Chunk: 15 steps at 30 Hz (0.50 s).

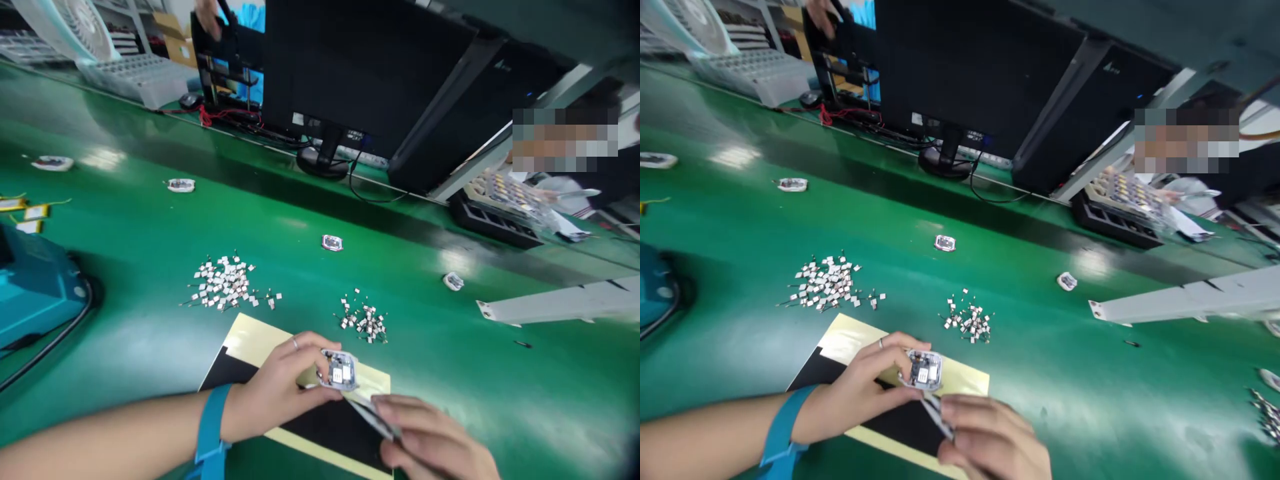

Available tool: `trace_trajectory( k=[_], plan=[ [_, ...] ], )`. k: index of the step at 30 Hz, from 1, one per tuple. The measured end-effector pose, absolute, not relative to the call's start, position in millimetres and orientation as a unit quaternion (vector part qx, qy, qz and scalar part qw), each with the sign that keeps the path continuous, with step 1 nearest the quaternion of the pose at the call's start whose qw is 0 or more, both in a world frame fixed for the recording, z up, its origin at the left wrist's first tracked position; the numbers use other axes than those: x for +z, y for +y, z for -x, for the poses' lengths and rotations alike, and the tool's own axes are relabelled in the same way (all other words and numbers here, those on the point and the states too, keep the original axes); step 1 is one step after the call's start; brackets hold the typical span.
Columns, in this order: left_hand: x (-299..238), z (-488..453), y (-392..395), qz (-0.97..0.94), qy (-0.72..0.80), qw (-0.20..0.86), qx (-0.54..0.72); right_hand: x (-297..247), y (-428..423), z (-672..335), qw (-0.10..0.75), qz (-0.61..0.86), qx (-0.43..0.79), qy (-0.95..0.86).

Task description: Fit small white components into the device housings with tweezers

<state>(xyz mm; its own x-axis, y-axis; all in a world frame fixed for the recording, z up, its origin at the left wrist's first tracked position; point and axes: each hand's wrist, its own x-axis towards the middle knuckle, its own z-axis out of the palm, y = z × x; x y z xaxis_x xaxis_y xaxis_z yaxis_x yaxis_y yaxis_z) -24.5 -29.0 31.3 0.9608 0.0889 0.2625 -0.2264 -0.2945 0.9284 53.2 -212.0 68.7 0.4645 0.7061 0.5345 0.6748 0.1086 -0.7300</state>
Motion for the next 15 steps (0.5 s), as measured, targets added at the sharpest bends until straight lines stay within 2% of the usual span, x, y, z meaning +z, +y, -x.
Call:
trace_trajectory(
  k=[2, 4, 15],
  plan=[
    [29.4, 24.4, -27.9, -0.785, -0.053, 0.599, 0.149, 61.1, -209.9, -52.3, 0.603, 0.656, 0.048, -0.451],
    [28.3, 25.0, -27.5, -0.785, -0.067, 0.594, 0.162, 55.4, -208.6, -51.3, 0.626, 0.656, 0.077, -0.415],
    [32.6, 34.8, -39.7, -0.798, -0.049, 0.578, 0.163, 57.1, -218.4, -48.4, 0.604, 0.668, 0.148, -0.408]
  ],
)
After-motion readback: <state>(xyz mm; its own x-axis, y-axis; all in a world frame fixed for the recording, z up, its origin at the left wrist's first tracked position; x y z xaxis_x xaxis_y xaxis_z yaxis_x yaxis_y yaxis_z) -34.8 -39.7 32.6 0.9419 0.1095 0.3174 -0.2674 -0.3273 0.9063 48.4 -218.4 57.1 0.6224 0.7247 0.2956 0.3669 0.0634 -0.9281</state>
